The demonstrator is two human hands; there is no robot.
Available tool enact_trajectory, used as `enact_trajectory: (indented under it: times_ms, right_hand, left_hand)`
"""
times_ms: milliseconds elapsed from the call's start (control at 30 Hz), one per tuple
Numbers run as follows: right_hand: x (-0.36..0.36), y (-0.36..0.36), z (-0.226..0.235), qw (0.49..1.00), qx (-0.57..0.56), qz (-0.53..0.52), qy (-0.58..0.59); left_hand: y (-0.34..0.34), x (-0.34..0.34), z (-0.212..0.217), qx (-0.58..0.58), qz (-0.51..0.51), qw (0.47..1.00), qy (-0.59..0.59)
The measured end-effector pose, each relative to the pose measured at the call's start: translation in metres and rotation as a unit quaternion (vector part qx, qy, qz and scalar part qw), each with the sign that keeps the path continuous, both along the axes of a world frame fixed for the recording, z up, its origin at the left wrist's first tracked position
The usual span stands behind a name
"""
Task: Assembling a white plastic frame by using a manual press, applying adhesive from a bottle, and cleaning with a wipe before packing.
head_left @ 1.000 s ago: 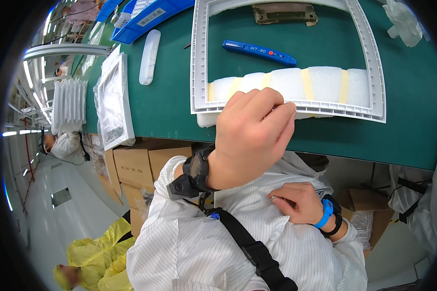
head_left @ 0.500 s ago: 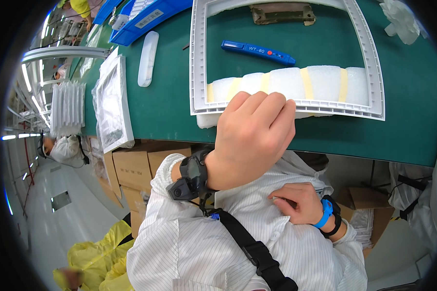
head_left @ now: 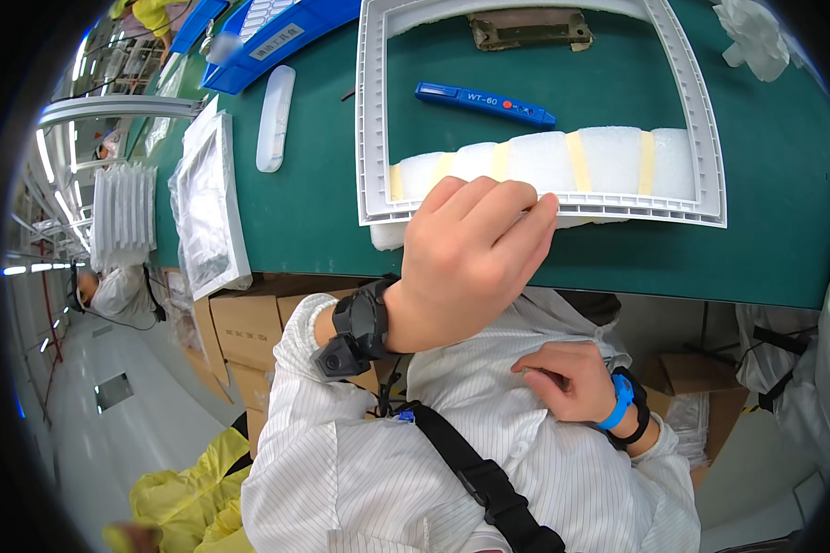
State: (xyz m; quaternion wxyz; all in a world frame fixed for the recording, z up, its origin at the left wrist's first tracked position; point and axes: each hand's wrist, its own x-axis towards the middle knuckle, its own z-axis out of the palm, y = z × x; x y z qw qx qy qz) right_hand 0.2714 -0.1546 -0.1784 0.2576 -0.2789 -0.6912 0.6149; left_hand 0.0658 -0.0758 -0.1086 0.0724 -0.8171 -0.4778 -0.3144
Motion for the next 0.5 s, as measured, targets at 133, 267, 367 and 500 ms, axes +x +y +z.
enact_trajectory:
  times_ms: [133,267,367,500]
  right_hand:
    - [0.001,0.003,0.001,1.0,-0.011,-0.004,-0.004]
    - [0.003,0.007,0.009,0.999,-0.047,-0.014,-0.022]
    - [0.006,0.014,0.015,0.997,-0.04,-0.053,-0.033]
    - [0.017,0.032,0.034,0.993,-0.088,-0.081,-0.017]
  left_hand:
    - [-0.001,-0.001,-0.001,0.015,-0.011,1.0,0.001]
    - [-0.002,-0.002,0.0,0.023,-0.02,0.999,0.038]
    - [-0.002,0.0,0.002,0.03,-0.019,0.998,0.053]
    - [-0.019,0.001,0.01,-0.05,-0.096,0.988,-0.112]
